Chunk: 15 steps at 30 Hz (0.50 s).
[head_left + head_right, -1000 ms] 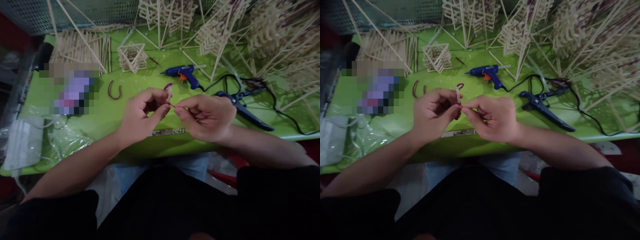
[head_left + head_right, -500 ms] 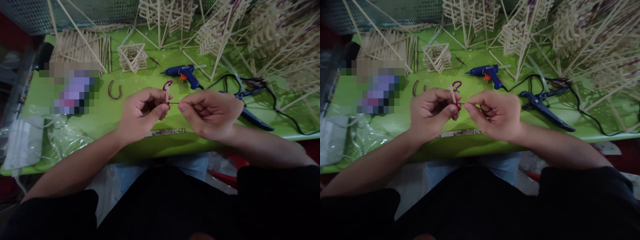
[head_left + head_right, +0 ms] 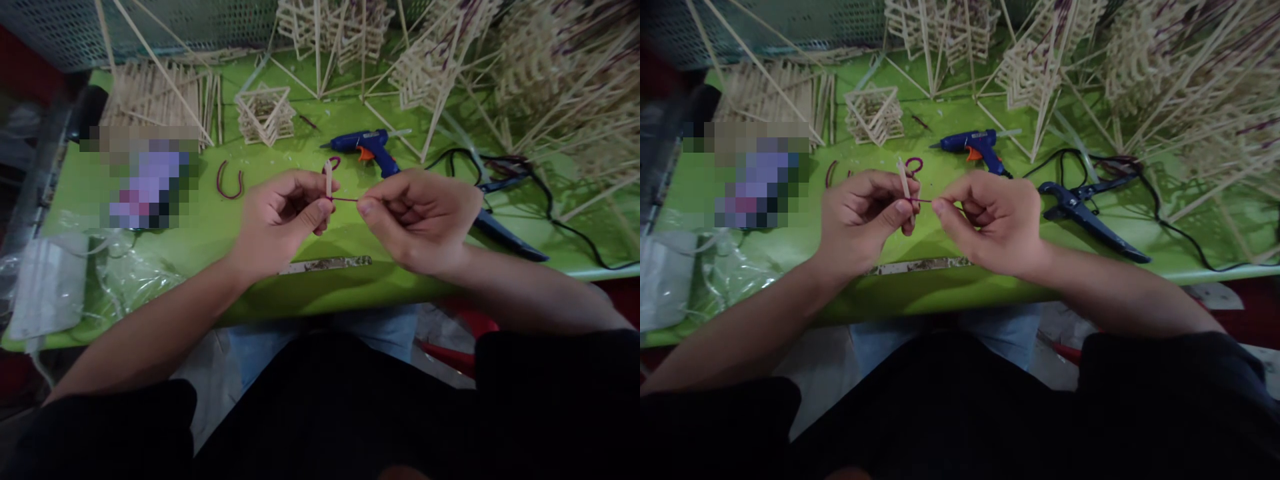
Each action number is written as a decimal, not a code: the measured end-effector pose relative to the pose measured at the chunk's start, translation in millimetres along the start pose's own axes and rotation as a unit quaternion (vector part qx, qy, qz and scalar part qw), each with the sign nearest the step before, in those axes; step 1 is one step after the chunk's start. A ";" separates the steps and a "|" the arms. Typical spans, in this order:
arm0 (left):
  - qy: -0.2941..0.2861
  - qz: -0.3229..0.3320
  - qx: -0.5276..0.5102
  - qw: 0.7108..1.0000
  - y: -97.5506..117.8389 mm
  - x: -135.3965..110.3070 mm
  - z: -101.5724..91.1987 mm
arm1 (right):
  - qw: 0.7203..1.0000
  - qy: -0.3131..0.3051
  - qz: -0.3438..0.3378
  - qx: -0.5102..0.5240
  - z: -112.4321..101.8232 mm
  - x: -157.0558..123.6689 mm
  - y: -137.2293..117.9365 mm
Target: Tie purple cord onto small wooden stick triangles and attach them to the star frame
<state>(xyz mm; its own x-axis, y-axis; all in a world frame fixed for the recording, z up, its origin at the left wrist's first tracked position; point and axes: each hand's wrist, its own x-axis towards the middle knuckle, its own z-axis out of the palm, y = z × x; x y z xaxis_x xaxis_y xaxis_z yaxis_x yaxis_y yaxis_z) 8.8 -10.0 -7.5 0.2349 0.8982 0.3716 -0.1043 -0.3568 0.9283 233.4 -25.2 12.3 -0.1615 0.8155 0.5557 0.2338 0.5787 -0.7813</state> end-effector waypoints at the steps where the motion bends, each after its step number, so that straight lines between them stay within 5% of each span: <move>1: 0.000 0.000 -0.001 1.000 -1.3 0.1 0.4 | 1.000 -0.003 -0.003 -0.004 -0.4 -1.1 -1.5; 6: 0.015 -0.012 0.026 0.999 -4.7 -3.1 3.6 | 0.999 -0.024 -0.041 -0.017 -0.1 -4.9 -5.4; 12: 0.007 -0.006 -0.002 1.000 0.0 -1.6 0.8 | 0.999 0.032 -0.003 0.010 2.5 1.8 -0.2; 15: -0.007 -0.018 -0.032 0.999 -0.8 0.0 -0.6 | 0.999 0.011 0.010 0.031 2.9 8.1 7.1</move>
<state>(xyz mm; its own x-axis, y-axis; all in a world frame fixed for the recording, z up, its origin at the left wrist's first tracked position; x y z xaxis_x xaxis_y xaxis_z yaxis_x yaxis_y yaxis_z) 8.3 -9.6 -8.2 0.2538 0.9063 0.3379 -0.1568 -0.3062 0.9390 230.9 -14.4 10.4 -0.1352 0.8271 0.5456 0.1763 0.5620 -0.8081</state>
